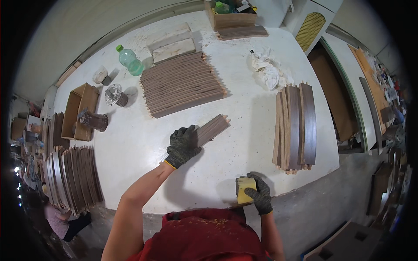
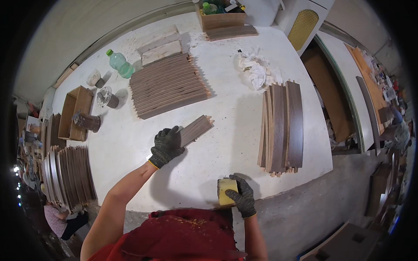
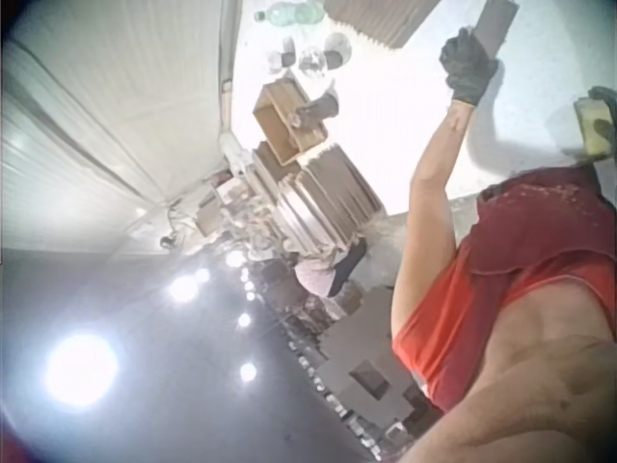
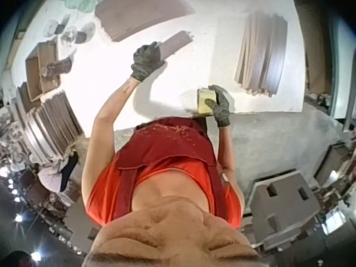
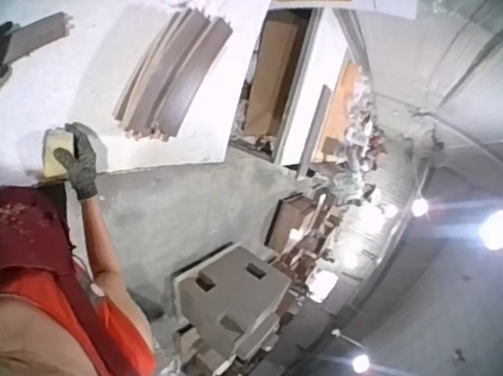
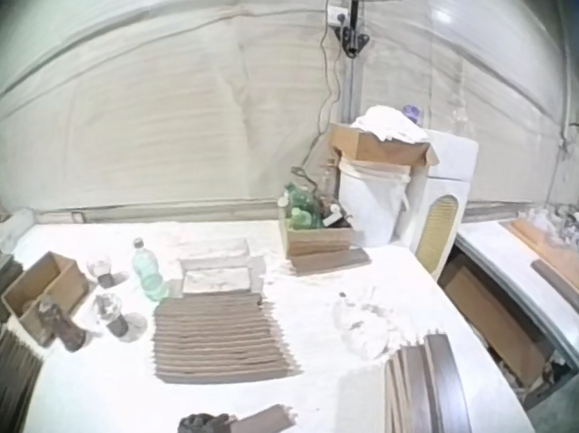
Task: Manually sanding the edges and surfaces of wooden slats using a sanding block.
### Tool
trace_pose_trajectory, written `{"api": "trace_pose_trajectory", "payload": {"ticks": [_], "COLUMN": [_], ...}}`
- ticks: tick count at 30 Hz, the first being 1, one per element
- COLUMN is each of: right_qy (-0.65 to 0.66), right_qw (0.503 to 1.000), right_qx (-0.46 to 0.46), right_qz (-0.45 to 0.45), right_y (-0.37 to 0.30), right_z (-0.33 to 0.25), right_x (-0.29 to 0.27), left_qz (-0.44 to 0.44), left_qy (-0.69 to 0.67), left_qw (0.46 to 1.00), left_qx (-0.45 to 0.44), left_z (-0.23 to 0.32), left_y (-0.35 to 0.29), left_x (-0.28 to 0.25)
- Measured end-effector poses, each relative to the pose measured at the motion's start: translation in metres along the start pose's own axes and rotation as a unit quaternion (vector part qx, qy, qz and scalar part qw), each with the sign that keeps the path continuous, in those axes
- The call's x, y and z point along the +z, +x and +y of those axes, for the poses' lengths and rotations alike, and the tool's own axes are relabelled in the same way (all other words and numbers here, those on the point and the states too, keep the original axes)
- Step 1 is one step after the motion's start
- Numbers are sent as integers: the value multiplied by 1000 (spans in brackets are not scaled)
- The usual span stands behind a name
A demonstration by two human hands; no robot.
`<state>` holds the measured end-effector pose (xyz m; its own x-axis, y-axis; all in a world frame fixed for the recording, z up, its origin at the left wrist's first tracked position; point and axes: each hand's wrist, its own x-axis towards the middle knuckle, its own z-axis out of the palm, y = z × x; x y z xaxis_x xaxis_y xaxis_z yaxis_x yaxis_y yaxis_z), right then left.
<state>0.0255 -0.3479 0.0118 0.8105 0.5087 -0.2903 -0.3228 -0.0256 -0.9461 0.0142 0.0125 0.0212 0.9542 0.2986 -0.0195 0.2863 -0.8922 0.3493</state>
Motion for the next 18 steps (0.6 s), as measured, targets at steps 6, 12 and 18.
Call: {"api": "trace_pose_trajectory", "payload": {"ticks": [6,12,18], "right_qy": [-32,-491,-504], "right_qw": [989,778,763], "right_qx": [-83,-365,-386], "right_qz": [114,141,120], "right_y": [8,42,58], "right_z": [-56,-166,-172], "right_x": [28,61,88], "left_qz": [54,112,120], "left_qy": [-158,-175,-177], "left_qw": [983,970,969], "left_qx": [81,129,123], "left_z": [16,34,41], "left_y": [-35,-59,-68], "left_x": [-10,-20,-15]}}
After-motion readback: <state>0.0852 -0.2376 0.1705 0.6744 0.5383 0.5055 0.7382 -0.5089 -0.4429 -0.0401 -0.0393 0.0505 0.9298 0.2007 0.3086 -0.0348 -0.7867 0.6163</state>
